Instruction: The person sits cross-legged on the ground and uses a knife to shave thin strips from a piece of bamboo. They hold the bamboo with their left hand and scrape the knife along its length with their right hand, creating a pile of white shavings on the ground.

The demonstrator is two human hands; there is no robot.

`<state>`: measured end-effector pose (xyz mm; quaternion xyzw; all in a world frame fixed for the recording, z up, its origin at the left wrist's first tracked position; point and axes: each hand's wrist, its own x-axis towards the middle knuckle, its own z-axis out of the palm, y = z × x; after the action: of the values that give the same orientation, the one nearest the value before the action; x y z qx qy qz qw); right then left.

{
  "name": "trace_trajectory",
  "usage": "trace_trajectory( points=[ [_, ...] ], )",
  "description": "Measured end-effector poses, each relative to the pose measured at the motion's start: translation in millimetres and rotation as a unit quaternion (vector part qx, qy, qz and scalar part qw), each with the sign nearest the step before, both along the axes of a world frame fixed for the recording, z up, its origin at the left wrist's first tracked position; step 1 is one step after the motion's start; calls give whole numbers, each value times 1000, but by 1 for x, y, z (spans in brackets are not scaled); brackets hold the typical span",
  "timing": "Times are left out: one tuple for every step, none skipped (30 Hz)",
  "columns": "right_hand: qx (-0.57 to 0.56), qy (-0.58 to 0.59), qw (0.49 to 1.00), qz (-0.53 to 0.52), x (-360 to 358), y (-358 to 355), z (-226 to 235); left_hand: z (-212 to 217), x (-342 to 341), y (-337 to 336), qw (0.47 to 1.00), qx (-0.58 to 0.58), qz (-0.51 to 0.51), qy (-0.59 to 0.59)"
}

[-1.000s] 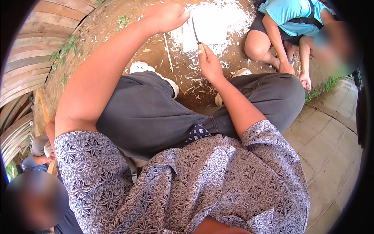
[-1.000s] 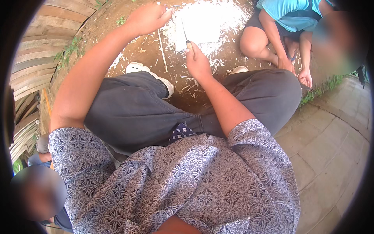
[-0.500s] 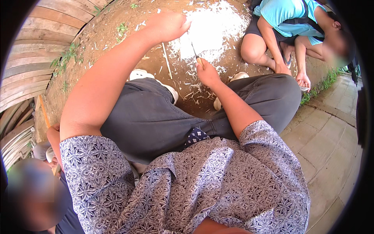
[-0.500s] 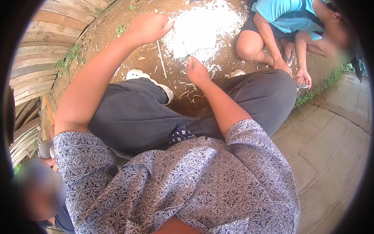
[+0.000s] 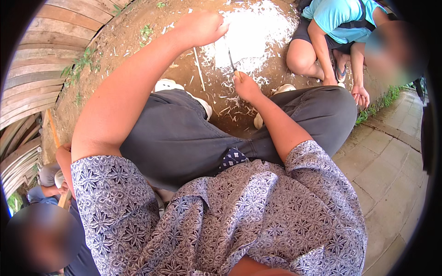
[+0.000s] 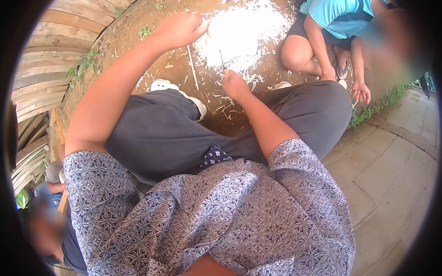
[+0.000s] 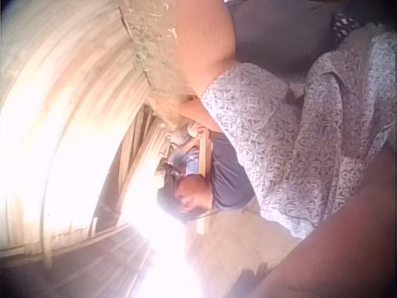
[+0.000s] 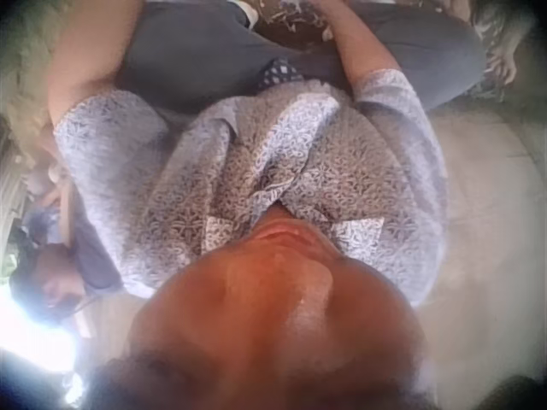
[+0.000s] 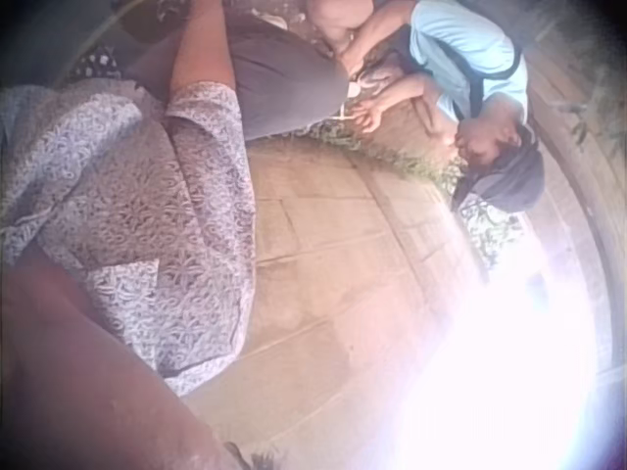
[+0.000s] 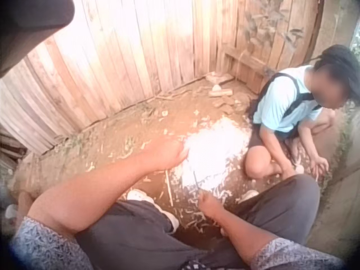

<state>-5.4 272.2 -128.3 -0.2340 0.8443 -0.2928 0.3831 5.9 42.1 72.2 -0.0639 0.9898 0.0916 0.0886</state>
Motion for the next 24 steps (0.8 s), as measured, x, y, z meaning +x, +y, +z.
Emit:
trace_trajectory(
  points=[
    [-5, -11, 1000, -10, -1, -1, 4, 1, 0, 1, 1000, -1, -4, -8],
    [-9, -22, 1000, -20, -1, -1, 7, 0, 0, 1, 1000, -1, -9, -17],
    [-15, -32, 999, -32, -2, -3, 12, -2, -1, -1, 1000, 11, -11, 1],
    [-77, -3, 995, -58, 2, -8, 28, -6, 2, -4, 1000, 24, -11, 16],
    [-138, 26, 987, -84, 8, -13, 43, -10, 5, -6, 999, 37, -10, 31],
    [-197, 56, 973, -108, 13, -17, 60, -12, 6, -9, 999, 39, -13, 32],
    [-233, 56, 961, -139, 13, -20, 69, -12, 4, -11, 998, 41, -18, 34],
    [-268, 56, 947, -170, 14, -23, 76, -12, 3, -12, 998, 43, -22, 36],
    [-304, 55, 930, -200, 14, -25, 85, -11, 4, -12, 998, 38, -15, 39],
    [-282, 14, 938, -203, 16, -22, 97, -10, 5, -10, 999, 32, -7, 42],
    [-213, 31, 964, -156, 17, -21, 90, -10, 8, -8, 999, 25, 1, 45],
    [-143, 53, 982, -115, 16, -18, 75, -8, 6, -5, 999, 21, 3, 35],
    [-70, 76, 992, -73, 14, -13, 52, -6, 4, -3, 999, 17, 6, 28],
    [-95, 70, 992, -54, 5, 1, -18, 1, -6, 2, 1000, 12, 1, 28],
    [-85, 48, 994, -52, 11, -4, -12, -2, -1, -2, 1000, 13, 6, 22],
    [-74, 29, 996, -51, 14, -7, 10, -4, 4, -5, 1000, 15, 10, 19],
    [-61, 14, 997, -53, 14, -8, 24, -3, 4, -5, 1000, 19, 10, 20],
    [-62, -34, 997, -43, 6, -14, 28, -2, 4, -6, 1000, 19, 11, 21],
    [-93, -3, 993, -69, 7, -15, 33, -1, 5, -6, 999, 19, 13, 23],
    [-123, 27, 988, -95, 11, -12, 38, -1, 6, -6, 999, 20, 15, 25],
    [-156, 57, 979, -119, 14, -16, 56, -4, 6, -10, 999, 17, 12, 36],
    [-173, 40, 974, -138, 14, -20, 82, -13, 8, -12, 999, 17, 10, 45],
    [-225, 39, 962, -151, 12, -22, 90, -16, 7, -13, 998, 18, 6, 54],
    [-277, 34, 946, -162, 11, -25, 95, -15, 6, -14, 999, 15, 2, 45]
  ],
)
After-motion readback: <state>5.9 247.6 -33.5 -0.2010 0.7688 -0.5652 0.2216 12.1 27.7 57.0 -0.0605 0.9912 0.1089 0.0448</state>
